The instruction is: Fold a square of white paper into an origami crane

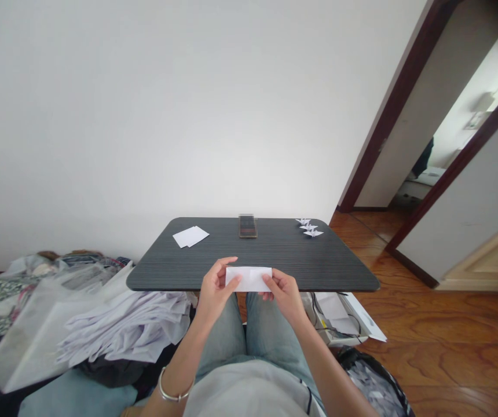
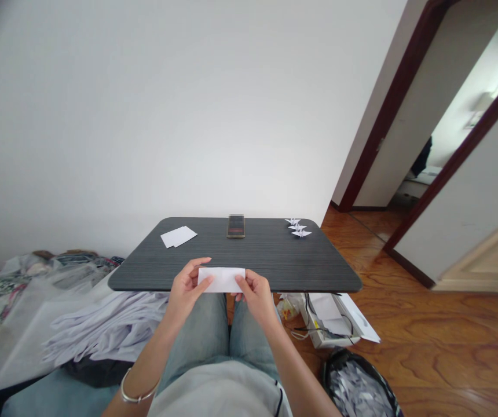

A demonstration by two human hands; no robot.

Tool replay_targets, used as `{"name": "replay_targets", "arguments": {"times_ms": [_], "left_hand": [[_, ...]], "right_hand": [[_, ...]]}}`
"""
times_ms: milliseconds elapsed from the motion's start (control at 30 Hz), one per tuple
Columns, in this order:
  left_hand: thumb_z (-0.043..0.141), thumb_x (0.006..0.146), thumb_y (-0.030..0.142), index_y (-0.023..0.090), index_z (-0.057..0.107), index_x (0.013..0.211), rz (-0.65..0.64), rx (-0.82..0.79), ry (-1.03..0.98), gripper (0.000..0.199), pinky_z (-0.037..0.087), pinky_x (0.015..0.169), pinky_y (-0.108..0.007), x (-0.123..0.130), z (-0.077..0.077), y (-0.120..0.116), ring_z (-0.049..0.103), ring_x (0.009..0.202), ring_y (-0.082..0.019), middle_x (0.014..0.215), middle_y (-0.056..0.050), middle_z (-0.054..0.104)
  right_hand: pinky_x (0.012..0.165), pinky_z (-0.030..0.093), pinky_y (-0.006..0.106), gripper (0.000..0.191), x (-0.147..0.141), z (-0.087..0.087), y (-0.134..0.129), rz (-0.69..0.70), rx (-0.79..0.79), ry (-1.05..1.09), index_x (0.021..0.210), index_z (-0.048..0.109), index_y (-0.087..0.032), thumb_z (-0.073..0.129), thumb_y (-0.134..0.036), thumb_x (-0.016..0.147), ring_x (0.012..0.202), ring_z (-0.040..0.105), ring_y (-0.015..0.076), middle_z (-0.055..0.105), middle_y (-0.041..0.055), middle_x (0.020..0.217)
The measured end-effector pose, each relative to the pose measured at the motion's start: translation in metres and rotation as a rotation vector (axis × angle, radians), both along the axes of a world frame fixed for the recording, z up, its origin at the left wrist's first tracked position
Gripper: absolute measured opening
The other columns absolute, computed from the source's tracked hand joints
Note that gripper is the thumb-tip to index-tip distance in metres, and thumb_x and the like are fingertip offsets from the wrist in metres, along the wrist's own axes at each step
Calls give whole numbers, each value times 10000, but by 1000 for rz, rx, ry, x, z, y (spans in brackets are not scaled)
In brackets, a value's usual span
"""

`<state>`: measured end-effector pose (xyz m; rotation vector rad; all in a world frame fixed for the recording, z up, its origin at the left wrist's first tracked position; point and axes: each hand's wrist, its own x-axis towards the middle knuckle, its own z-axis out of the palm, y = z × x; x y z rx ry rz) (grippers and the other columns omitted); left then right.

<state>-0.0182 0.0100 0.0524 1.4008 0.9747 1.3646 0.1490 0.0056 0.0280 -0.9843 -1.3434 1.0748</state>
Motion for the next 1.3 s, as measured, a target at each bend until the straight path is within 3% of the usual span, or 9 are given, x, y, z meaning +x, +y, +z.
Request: {"name": "replay_targets", "arguments": {"times_ms": [167,300,400,633,767,1067,1300], "left_hand": [[634,714,341,143,645,820,-46,6,77,225,432,637,-230,-7,1,3,584,731,-163,811,-45,655],[484,812,418,113,696,776,-67,-45,125,373,412,599,-239,-10,-1,4,583,654,-166,694,-51,671],[442,831,420,110,715,839,-62,-63,168,413,429,632,-258,-10,1,3,608,711,-196,739,-70,699],[556,758,278,143,687,949,-18,19,174,267,475,751,-284,-11,1,4,625,873,-215,990,-91,683],[558,760,241,158,669,991,13,97,246,270,482,797,-299,-10,-3,4,614,939,-215,1049,-91,661],[581,712,134,203,655,1019,55,255,481,324,428,901,-346,-5,-1,1,591,980,-201,1063,-62,658],[591,708,197,160,667,981,94,144,272,286,514,716,-274,-8,-6,7,619,890,-200,1019,-83,662]], "right_hand": [[402,343,200,314,3,-8,5,-13,31,-54,744,589,-162,504,-456,811,419,502,107,589,-8,535],[415,341,200,303,4,-13,8,-34,58,-92,673,559,-171,507,-433,816,406,469,102,521,-32,468],[425,357,204,304,4,-13,8,-38,52,-115,679,568,-171,502,-434,816,422,484,112,509,-33,454],[490,460,217,287,4,-7,7,-87,33,-104,925,588,-183,510,-432,806,758,612,194,633,53,807],[446,461,206,377,4,-6,7,-172,19,-31,1069,513,-195,540,-438,782,771,607,192,600,77,957],[381,406,176,412,2,-8,8,-79,-27,103,1108,442,-208,571,-387,759,616,600,150,586,-2,729],[391,406,190,393,4,-11,13,-57,-56,68,1112,461,-187,566,-296,750,544,590,138,638,9,689]]}}
